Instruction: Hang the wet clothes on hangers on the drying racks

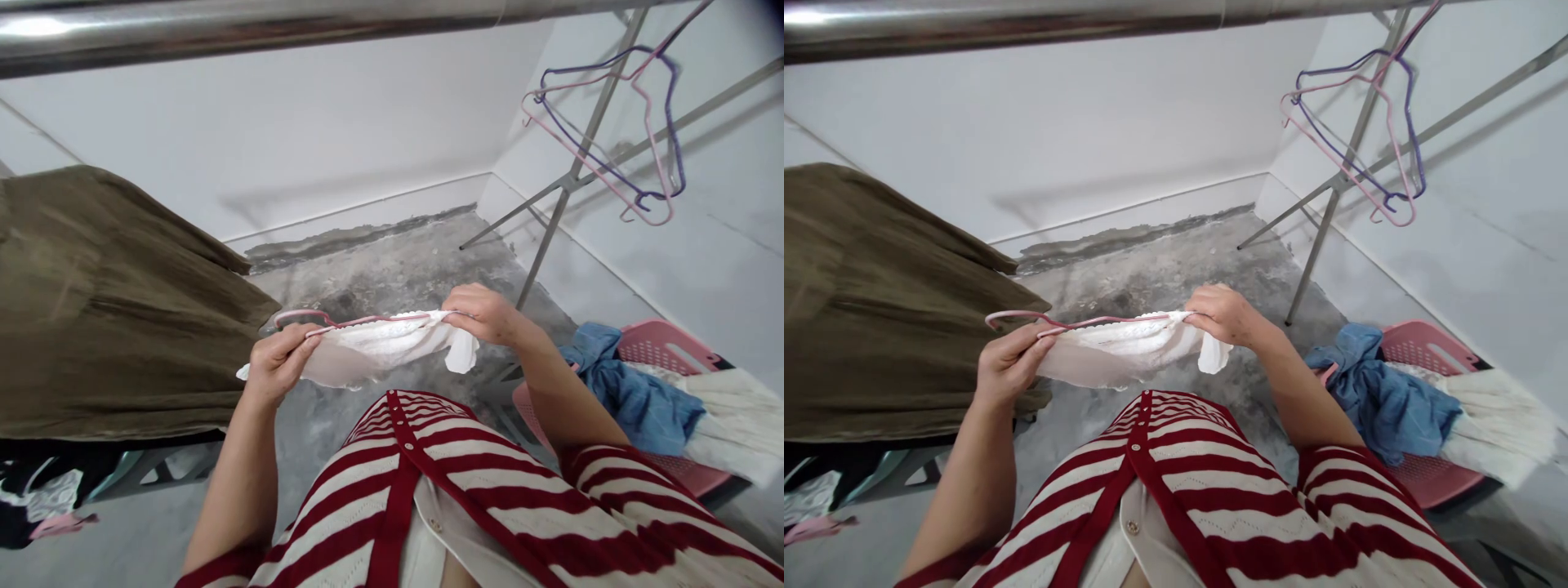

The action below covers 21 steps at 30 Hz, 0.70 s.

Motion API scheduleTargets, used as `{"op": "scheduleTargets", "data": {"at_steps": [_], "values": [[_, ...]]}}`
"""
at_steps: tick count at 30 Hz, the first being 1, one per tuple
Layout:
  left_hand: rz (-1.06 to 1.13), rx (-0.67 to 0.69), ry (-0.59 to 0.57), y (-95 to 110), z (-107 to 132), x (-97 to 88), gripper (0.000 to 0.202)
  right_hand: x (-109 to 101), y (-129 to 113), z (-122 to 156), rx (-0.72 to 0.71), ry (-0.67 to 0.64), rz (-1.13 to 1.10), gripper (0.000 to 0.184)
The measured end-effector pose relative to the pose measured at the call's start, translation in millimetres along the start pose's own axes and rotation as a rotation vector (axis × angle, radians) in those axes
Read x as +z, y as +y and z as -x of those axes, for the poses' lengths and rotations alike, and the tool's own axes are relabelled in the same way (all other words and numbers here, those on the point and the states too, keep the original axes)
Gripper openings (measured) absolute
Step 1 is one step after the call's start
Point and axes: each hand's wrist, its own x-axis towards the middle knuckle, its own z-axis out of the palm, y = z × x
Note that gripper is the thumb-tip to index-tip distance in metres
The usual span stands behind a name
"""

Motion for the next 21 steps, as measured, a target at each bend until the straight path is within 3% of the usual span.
{"op": "scheduleTargets", "data": {"at_steps": [8, 13, 17, 21], "values": [[0.019, -0.016, -0.024, 2.5, -1.8, 20.6, 0.02, 10.7, -11.3, -12.9, -0.069, 0.006, 0.082, 0.023], [-0.036, -0.055, -0.06, -6.4, 2.7, 10.2, 0.027, 7.6, -6.6, -17.6, -0.073, 0.065, 0.051, 0.02], [-0.128, -0.224, -0.026, -31.9, 19.9, -13.9, 0.052, -9.1, 8.0, -9.2, 0.06, 0.15, -0.017, 0.017], [0.049, -0.486, 0.02, -47.5, 36.2, -25.9, 0.034, -18.4, 19.7, 0.8, 0.189, 0.241, -0.116, 0.016]]}}
